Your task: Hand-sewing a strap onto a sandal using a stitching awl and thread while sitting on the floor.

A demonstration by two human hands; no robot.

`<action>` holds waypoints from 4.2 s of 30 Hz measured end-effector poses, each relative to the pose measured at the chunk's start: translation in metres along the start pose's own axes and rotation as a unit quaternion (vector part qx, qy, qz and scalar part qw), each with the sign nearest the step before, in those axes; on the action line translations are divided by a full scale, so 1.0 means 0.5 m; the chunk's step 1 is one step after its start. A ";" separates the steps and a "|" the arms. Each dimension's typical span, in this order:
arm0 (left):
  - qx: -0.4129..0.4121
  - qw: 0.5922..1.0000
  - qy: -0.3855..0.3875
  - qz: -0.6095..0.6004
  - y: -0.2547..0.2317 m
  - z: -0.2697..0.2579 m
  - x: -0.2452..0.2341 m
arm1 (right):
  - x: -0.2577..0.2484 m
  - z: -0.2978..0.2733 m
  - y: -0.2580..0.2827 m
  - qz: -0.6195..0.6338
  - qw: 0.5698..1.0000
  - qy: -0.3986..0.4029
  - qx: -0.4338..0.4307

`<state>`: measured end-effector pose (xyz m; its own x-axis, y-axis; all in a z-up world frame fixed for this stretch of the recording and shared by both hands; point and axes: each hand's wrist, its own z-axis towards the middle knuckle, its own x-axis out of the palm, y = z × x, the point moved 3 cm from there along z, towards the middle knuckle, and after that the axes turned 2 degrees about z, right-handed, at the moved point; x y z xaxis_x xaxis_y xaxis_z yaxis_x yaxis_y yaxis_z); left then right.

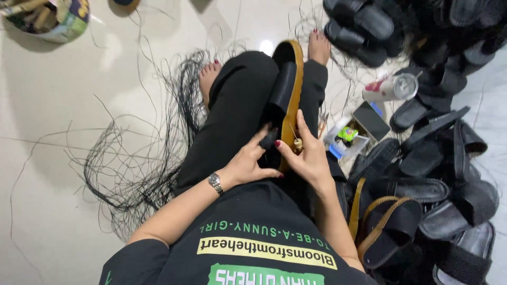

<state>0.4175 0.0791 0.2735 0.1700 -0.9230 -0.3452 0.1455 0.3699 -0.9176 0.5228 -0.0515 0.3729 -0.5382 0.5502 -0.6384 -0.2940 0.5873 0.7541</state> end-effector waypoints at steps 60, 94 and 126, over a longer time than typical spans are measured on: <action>0.001 0.998 -0.007 -0.058 -0.011 0.010 -0.028 | 0.038 -0.043 -0.065 0.095 0.988 0.070 -0.097; -0.030 0.998 0.007 -0.053 -0.025 0.011 -0.030 | 0.038 -0.044 -0.078 0.121 0.988 0.081 -0.051; -0.031 0.998 0.003 -0.050 -0.028 0.012 -0.033 | 0.037 -0.042 -0.080 0.125 0.988 0.080 -0.037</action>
<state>0.4187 0.0896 0.2933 0.1521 -0.9556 -0.2526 0.1005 0.2692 -0.9578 0.5080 -0.0774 0.3344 -0.7182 0.5679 -0.4021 -0.1901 0.3957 0.8985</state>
